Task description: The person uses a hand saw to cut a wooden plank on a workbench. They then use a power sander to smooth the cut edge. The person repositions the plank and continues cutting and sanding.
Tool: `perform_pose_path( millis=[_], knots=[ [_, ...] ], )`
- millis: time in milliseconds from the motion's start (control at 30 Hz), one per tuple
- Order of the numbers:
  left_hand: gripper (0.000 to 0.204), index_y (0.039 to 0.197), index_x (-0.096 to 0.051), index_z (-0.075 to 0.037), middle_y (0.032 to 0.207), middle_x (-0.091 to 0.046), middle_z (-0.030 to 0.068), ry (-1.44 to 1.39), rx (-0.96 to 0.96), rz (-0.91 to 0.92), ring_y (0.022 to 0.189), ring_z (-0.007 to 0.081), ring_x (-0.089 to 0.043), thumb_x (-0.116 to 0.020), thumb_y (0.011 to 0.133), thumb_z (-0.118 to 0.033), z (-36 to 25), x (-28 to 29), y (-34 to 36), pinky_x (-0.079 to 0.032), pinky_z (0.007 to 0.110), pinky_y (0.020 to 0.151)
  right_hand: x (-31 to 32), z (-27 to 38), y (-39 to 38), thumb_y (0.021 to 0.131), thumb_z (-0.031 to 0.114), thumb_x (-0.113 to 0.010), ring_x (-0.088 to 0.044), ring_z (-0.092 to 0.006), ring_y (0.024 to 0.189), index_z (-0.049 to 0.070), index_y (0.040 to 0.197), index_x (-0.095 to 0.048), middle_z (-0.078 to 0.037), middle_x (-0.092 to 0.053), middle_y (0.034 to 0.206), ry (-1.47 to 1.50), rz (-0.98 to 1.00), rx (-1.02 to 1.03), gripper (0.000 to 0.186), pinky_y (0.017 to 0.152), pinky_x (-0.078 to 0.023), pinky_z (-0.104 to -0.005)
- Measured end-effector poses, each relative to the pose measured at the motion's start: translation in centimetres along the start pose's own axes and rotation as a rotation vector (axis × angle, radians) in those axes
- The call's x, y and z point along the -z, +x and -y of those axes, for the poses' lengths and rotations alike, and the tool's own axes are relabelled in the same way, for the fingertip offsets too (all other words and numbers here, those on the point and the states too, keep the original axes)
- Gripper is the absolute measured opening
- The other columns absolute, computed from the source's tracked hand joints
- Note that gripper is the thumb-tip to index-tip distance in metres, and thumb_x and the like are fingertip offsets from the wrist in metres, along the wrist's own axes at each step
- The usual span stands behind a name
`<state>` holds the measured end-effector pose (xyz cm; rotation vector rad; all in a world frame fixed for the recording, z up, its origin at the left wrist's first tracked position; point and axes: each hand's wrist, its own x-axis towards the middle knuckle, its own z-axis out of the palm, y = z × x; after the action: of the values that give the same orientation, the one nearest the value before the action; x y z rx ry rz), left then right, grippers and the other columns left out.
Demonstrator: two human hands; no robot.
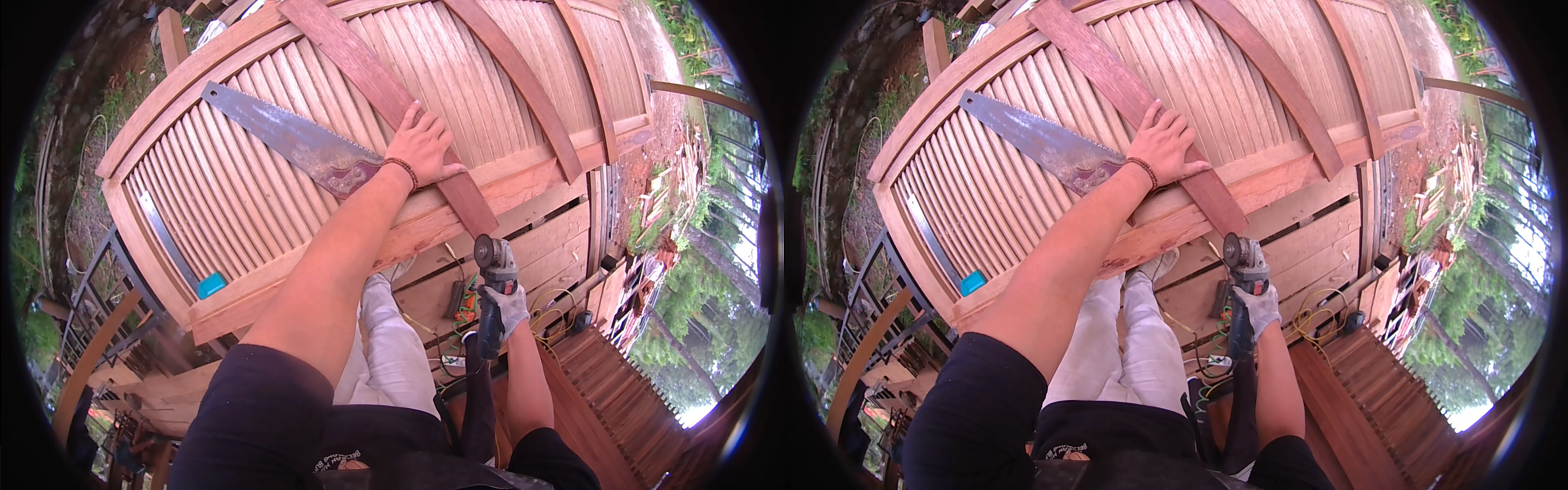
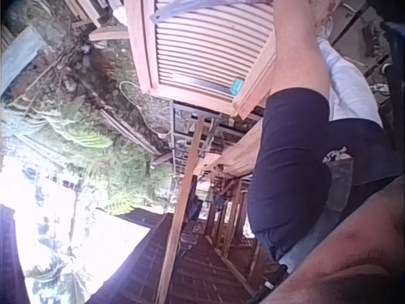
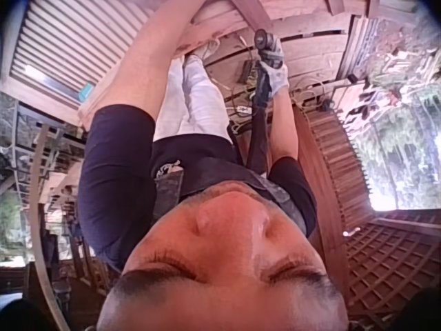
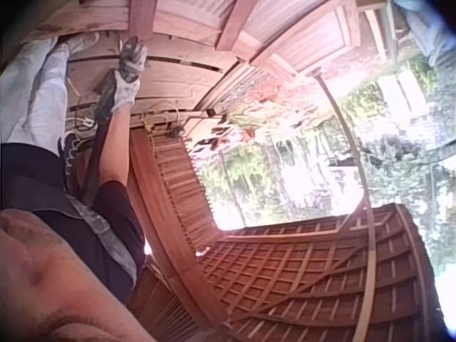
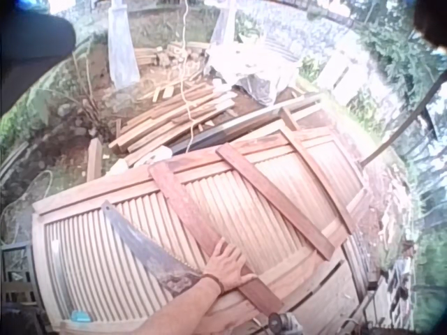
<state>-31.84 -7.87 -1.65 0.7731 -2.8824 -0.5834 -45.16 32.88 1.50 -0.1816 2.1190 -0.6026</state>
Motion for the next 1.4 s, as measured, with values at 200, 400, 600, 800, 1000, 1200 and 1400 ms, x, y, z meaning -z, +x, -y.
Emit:
perform_pose_path(
  millis=[200, 400, 600, 800, 1000, 1200, 1400],
  knots=[
    [0.075, 0.12, -0.067, -0.006, 0.129, -0.06, 0.0114, -0.011, -0.007, -0.003, 0.138, 0.027, -0.043, -0.055, 0.089, -0.073, 0.1, 0.0, 0.0, -0.013, 0.052, 0.126, 0.2, 0.1, -0.1, 0.079, 0.004, -0.085, -0.069, -0.0213, 0.06, 0.001, 0.098, -0.066, -0.011, -0.072, 0.079, 0.021, -0.001, 0.029, 0.026, 0.053, -0.058, -0.0347],
    [0.076, 0.121, -0.067, -0.005, 0.13, -0.06, 0.0121, -0.017, -0.007, 0.012, 0.138, 0.0281, -0.043, -0.053, 0.089, -0.073, 0.1, 0.0, 0.1, -0.013, 0.053, 0.126, 0.3, 1.3, -0.1, 0.08, 0.002, -0.083, -0.071, -0.0234, 0.061, 0.0, 0.099, -0.066, -0.011, -0.072, 0.081, 0.029, 0.015, 0.031, 0.026, 0.054, -0.059, -0.036],
    [0.077, 0.123, -0.066, -0.004, 0.132, -0.06, 0.0128, -0.022, -0.005, 0.032, 0.139, 0.0292, -0.043, -0.052, 0.091, -0.072, 0.1, 0.2, 0.0, -0.012, 0.054, 0.127, 0.3, 3.0, 0.0, 0.082, 0.001, -0.082, -0.072, -0.0248, 0.063, 0.0, 0.102, -0.066, -0.012, -0.072, 0.083, 0.057, 0.025, -0.08, 0.026, 0.055, -0.06, -0.0373],
    [0.076, 0.122, -0.066, -0.004, 0.131, -0.06, 0.013, -0.04, -0.008, 0.05, 0.138, 0.0294, -0.043, -0.052, 0.09, -0.072, 0.1, 0.3, 0.0, -0.012, 0.054, 0.126, 0.4, 3.7, 0.5, 0.082, 0.002, -0.083, -0.072, -0.0252, 0.063, 0.0, 0.105, -0.067, -0.012, -0.072, 0.085, 0.028, 0.008, -0.088, 0.028, 0.055, -0.061, -0.0377],
    [0.074, 0.119, -0.067, -0.004, 0.127, -0.061, 0.0127, -0.06, -0.014, 0.018, 0.136, 0.029, -0.044, -0.054, 0.09, -0.071, 0.1, 0.1, 0.0, -0.013, 0.055, 0.126, 0.6, 4.5, 1.0, 0.074, 0.023, -0.089, -0.068, -0.0174, 0.067, 0.002, 0.1, -0.072, -0.008, -0.074, 0.083, 0.0, -0.002, -0.094, 0.037, 0.063, -0.057, -0.0356],
    [0.072, 0.115, -0.067, -0.005, 0.123, -0.062, 0.0125, -0.079, -0.021, -0.017, 0.135, 0.029, -0.045, -0.055, 0.089, -0.071, 0.2, -0.2, 0.0, -0.014, 0.055, 0.126, 0.5, 6.2, 0.9, 0.075, 0.021, -0.089, -0.069, -0.0171, 0.066, 0.001, 0.1, -0.072, -0.009, -0.074, 0.083, 0.053, 0.013, -0.107, 0.036, 0.062, -0.057, -0.0349],
    [0.072, 0.115, -0.068, -0.004, 0.123, -0.061, 0.013, -0.081, -0.023, -0.032, 0.135, 0.029, -0.045, -0.056, 0.088, -0.07, 0.3, -0.2, -0.1, -0.014, 0.055, 0.126, 0.0, 9.2, 0.5, 0.077, 0.017, -0.088, -0.069, -0.0174, 0.063, 0.002, 0.099, -0.072, -0.009, -0.074, 0.081, 0.095, 0.02, -0.138, 0.031, 0.058, -0.057, -0.034]
  ],
)
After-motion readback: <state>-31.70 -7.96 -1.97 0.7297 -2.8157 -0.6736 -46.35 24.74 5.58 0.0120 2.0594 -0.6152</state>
